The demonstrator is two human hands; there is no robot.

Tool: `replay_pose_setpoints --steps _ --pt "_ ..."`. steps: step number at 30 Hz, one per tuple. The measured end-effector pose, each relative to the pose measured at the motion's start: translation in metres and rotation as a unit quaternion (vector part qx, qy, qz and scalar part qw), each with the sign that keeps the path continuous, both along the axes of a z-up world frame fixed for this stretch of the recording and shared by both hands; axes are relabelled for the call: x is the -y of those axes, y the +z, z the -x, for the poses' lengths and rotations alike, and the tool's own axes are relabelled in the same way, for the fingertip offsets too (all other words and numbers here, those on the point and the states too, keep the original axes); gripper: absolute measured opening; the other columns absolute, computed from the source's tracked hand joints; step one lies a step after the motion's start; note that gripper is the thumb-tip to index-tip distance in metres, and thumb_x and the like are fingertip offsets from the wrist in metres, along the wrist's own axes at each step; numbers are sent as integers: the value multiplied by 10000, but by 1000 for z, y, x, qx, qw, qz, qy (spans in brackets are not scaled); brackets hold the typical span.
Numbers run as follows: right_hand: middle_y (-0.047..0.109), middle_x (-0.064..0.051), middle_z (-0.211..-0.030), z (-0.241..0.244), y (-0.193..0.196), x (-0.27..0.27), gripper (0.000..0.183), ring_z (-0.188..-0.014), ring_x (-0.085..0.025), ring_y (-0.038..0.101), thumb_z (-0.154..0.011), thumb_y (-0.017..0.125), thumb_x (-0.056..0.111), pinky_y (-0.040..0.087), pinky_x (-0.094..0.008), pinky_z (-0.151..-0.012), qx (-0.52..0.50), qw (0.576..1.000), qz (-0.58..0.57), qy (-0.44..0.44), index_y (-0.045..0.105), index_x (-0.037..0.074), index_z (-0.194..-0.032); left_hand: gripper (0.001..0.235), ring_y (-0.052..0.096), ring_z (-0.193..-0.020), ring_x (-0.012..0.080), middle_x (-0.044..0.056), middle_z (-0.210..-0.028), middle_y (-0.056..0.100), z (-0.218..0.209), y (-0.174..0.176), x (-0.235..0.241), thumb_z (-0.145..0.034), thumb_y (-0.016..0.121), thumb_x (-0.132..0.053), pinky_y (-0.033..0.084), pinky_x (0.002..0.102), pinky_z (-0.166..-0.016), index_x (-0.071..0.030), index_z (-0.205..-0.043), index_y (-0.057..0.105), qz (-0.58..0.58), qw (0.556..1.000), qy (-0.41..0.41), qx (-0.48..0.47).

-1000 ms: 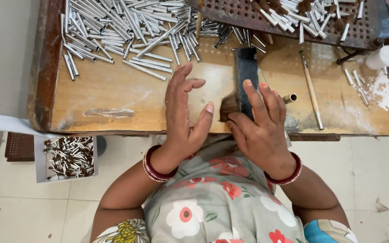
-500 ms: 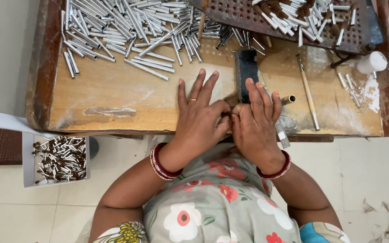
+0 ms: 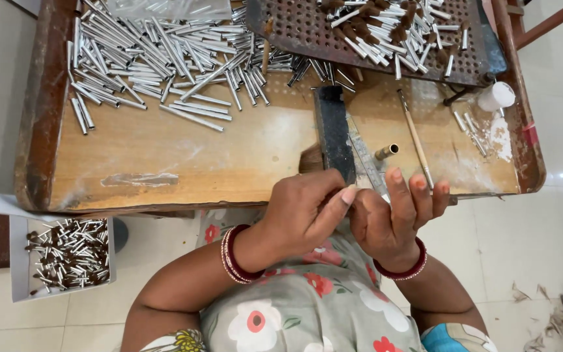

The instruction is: Assembling small silver tubes by inserting white tips into them at a manufacturing workbench.

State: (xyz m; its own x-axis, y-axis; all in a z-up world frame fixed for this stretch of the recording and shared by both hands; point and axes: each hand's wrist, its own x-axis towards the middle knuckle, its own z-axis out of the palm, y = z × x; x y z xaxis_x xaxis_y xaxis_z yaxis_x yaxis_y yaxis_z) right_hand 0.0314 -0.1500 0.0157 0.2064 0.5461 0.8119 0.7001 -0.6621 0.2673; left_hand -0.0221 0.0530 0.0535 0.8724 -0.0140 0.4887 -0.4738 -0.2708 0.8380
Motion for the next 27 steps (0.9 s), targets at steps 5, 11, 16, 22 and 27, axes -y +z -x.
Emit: replay_pose_setpoints --steps 5,11,16,22,27 --pt "643 -146 -1286 7 15 -6 224 -1257 -263 591 -995 738 216 428 -422 -1107 -261 934 -160 183 674 19 -1081 154 626 -724 349 143 -814 590 2 -5 18 -1082 575 -129 481 400 -625 -25 -971 595 35 997 16 70" --pt "707 -127 -1030 3 -18 -8 210 -863 -166 682 -1003 768 164 555 -245 -779 -407 769 -380 313 663 -17 -1014 169 621 -703 329 145 -816 581 0 -12 33 -1092 558 -121 481 391 -615 -11 -970 595 54 995 8 82" --pt "697 -62 -975 -30 -5 19 205 -804 -96 648 -1035 735 198 543 -223 -724 -380 707 -514 302 646 14 -1019 94 621 -703 319 132 -810 595 -24 -9 6 -1087 598 -115 482 419 -629 -65 -1008 588 -75 982 139 104" --pt "730 -42 -1030 -70 -2 46 191 -858 -63 642 -1037 689 152 546 -217 -782 -470 794 -365 122 674 -36 -1072 885 664 -850 431 199 -940 674 -89 4 14 -752 819 -274 488 501 -745 -3 -1460 363 -234 961 110 100" --pt "713 -44 -926 -74 -7 46 172 -837 -58 636 -1067 689 140 534 -211 -773 -517 780 -330 125 678 -32 -1057 834 681 -694 415 170 -723 698 -116 -17 65 -776 787 -188 510 528 -676 -20 -1483 378 -304 952 19 -2"
